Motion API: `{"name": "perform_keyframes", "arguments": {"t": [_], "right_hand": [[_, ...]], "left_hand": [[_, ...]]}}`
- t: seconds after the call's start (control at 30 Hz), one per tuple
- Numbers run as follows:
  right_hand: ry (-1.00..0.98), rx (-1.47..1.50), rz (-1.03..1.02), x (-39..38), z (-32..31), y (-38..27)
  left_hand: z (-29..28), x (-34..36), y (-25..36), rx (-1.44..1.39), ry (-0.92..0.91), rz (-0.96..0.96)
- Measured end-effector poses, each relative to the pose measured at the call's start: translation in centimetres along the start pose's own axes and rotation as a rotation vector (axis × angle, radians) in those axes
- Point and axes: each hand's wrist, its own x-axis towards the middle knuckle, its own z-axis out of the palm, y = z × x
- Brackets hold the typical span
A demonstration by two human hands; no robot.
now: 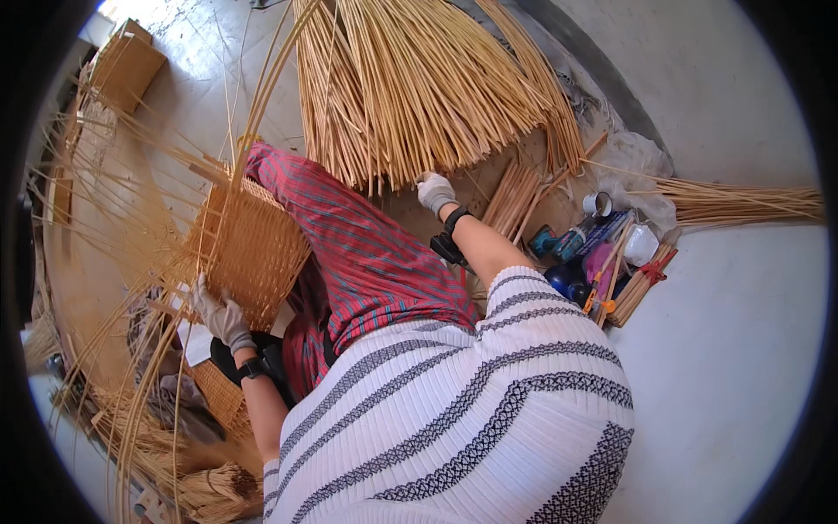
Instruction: Weaving a rectangular wicker or reed basket using long willow-like sticks.
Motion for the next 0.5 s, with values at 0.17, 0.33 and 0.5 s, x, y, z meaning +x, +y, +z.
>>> {"name": "perform_keyframes", "arguments": {"t": [0.17,0.33,0.5], "right_hand": [[-0.056,-0.06,0.243,3.1,1.2,-1.6],[0.076,0.168,0.38,3.9,1.8,-1.2],[-0.154,-0.056,0.051,2.8,-1.6,-2.6]], "left_hand": [[0.0,-0.1,-0.3,-0.047,-0.024,-0.026],[-0.3,-0.1,-0.4,0.009,-0.019,-0.017],[-0.9,0.3,1.5,-0.004,0.026,-0.045]]}}
